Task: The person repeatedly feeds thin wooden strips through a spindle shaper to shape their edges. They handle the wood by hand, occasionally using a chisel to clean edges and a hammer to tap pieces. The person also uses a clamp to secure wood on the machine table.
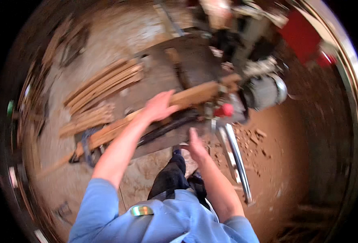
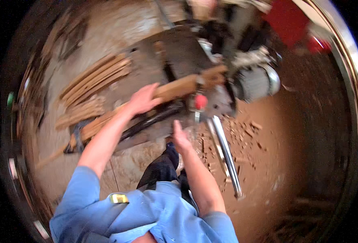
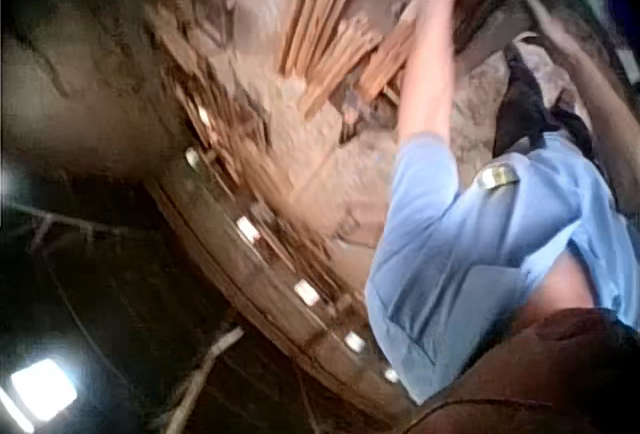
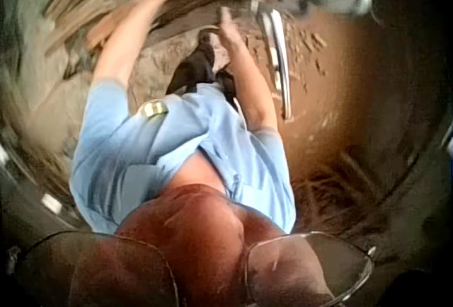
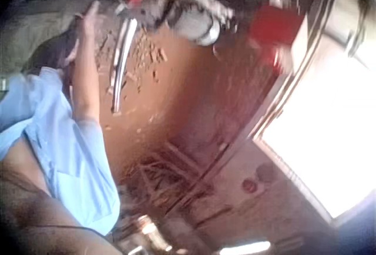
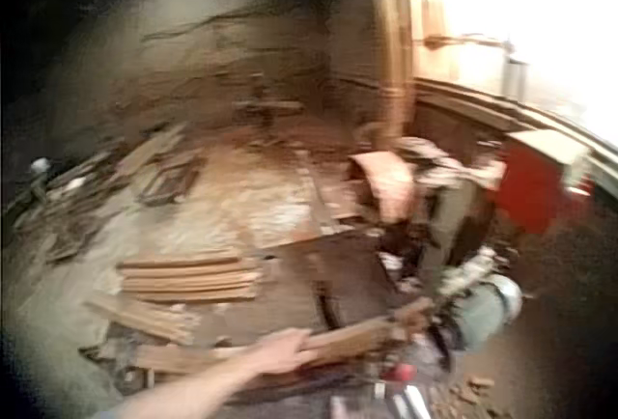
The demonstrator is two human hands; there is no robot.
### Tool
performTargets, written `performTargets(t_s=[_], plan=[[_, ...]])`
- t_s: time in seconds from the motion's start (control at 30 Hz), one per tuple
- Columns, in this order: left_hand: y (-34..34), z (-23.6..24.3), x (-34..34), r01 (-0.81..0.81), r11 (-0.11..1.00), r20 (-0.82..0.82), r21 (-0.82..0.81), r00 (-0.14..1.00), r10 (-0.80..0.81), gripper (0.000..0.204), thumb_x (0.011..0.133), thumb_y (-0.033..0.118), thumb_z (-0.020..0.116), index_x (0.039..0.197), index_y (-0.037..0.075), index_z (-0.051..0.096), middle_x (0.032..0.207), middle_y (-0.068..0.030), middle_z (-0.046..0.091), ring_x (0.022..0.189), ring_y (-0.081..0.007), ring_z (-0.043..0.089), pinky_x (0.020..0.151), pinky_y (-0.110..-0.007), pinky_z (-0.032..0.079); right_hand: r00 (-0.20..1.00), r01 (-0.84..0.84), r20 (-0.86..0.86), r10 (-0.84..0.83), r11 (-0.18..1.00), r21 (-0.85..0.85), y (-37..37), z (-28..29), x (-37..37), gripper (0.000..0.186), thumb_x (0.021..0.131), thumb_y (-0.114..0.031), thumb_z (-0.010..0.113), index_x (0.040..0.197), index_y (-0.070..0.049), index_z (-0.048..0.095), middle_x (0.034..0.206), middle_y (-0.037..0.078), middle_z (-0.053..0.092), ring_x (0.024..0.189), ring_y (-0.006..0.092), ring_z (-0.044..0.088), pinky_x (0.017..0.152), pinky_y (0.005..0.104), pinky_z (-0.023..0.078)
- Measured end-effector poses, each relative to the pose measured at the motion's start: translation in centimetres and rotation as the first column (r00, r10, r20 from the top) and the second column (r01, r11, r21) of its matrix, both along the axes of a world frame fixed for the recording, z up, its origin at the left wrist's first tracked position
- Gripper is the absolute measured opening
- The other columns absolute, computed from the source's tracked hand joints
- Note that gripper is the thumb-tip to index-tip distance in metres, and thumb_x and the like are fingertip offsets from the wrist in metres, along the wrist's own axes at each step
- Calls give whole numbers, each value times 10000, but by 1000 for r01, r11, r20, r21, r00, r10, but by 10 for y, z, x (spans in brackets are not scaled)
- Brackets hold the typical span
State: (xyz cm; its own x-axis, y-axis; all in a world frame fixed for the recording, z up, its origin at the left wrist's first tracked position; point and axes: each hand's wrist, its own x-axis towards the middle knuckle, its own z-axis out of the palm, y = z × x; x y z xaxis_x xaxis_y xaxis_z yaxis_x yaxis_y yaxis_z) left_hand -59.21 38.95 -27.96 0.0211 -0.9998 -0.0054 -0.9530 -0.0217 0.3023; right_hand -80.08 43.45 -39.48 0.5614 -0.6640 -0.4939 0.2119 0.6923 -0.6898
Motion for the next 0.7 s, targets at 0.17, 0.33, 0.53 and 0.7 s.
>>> performTargets(t_s=[0.17,0.33,0.53,0.7], plan=[[-15,7,-33,-81,985,60,150,996,73,611,917,525,525,1275,30,521,1151,-226,597,1083,-391,596,920,-475,475,997,2,71,-5,999,52,7,-11,-19,723,967,-619,348,1479,-113,276,1482,97,360,1321,320,399,999,565,385],[-29,63,44,-95,968,174,232,983,55,539,929,553,495,986,42,656,854,-166,686,851,-337,677,721,-458,544,998,-58,30,58,998,11,-12,-18,2,711,959,-632,358,1496,-186,224,1512,71,325,1363,320,349,1013,604,337],[48,74,198,-150,980,377,-132,907,190,434,886,535,557,1038,133,618,1051,-76,646,1044,-259,605,821,-415,527,998,-56,41,56,998,-2,-18,-24,-7,699,942,-664,360,1455,-194,299,1460,50,395,1299,295,417,962,544,389],[102,67,303,-203,918,341,-341,883,321,397,851,324,668,1190,126,610,1128,-80,618,1101,-271,547,960,-401,430,998,-16,53,15,1000,20,-17,-21,-1,647,958,-635,351,1437,-200,328,1418,43,443,1245,291,470,924,530,432]])
